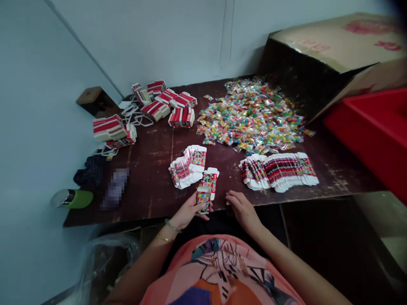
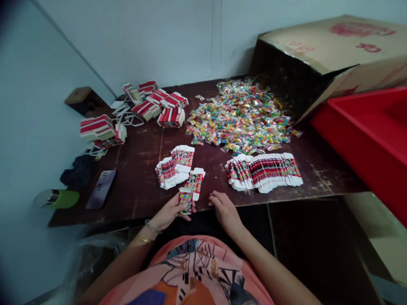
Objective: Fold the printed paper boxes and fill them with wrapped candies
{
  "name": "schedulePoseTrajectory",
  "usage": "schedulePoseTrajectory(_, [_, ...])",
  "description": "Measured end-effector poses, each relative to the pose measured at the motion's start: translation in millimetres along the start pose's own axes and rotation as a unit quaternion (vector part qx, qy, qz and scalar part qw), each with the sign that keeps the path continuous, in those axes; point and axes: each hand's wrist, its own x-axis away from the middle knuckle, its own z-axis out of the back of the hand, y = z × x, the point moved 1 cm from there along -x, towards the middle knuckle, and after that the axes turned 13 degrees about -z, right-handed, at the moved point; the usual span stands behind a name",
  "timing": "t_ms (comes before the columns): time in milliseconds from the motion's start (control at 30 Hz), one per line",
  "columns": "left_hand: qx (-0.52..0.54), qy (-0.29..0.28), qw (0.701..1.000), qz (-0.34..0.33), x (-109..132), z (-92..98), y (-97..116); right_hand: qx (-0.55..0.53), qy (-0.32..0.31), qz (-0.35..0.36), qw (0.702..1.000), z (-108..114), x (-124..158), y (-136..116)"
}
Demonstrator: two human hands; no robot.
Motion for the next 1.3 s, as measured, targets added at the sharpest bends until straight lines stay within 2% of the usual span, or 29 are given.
schedulePoseTrajectory(67, [-0.002, -0.003, 1.000, 0.000, -11, -12.5, -6, -0.099, -0.024, -0.044, 0.994, 17, 12, -14])
schedulePoseTrajectory(167, [-0.034, -0.032, 0.999, -0.004, -20, -34.3, -10, -0.149, -0.048, -0.069, 0.985, 38, -2, -39])
schedulePoseTrajectory(300, [-0.073, -0.048, 0.996, -0.016, -18, -49.9, -8, -0.037, 0.003, -0.008, 0.999, 55, -40, -50])
schedulePoseTrajectory(467, [-0.123, -0.028, 0.992, -0.026, -7, -45.8, -2, 0.082, -0.010, 0.064, 0.994, 65, -56, -49])
schedulePoseTrajectory(533, [-0.138, -0.027, 0.990, -0.029, -6, -44.4, 0, 0.090, -0.019, 0.078, 0.993, 66, -53, -51])
schedulePoseTrajectory(667, [-0.141, -0.044, 0.988, -0.054, -8, -45.3, 0, 0.006, -0.110, 0.093, 0.990, 58, -36, -55])
schedulePoseTrajectory(733, [-0.124, -0.041, 0.989, -0.064, -10, -45.8, -1, -0.072, -0.083, 0.041, 0.993, 51, -27, -54])
schedulePoseTrajectory(833, [-0.093, -0.011, 0.994, -0.059, -11, -45.8, -4, -0.186, 0.025, -0.076, 0.979, 43, -16, -50])
schedulePoseTrajectory(867, [-0.094, 0.002, 0.994, -0.055, -11, -45.7, -4, -0.200, 0.034, -0.093, 0.975, 42, -13, -49])
schedulePoseTrajectory(1000, [-0.107, 0.021, 0.993, -0.046, -13, -45.6, -4, -0.222, -0.051, -0.060, 0.972, 43, -12, -53])
schedulePoseTrajectory(1067, [-0.082, 0.017, 0.996, -0.038, -14, -45.7, -4, -0.316, -0.060, -0.109, 0.941, 43, -14, -51])
schedulePoseTrajectory(1133, [-0.069, 0.003, 0.997, -0.039, -15, -45.9, -4, -0.434, -0.070, -0.195, 0.877, 39, -17, -46])
schedulePoseTrajectory(1200, [-0.101, -0.016, 0.993, -0.061, -15, -46.0, -3, -0.510, -0.133, -0.255, 0.811, 33, -20, -41])
schedulePoseTrajectory(1233, [-0.131, -0.028, 0.988, -0.075, -15, -45.9, -2, -0.522, -0.178, -0.265, 0.791, 31, -22, -39])
schedulePoseTrajectory(1267, [-0.165, -0.036, 0.982, -0.089, -14, -45.7, -1, -0.517, -0.215, -0.263, 0.786, 30, -23, -39])
schedulePoseTrajectory(1300, [-0.196, -0.040, 0.975, -0.099, -14, -45.3, 0, -0.495, -0.237, -0.245, 0.799, 31, -25, -39])
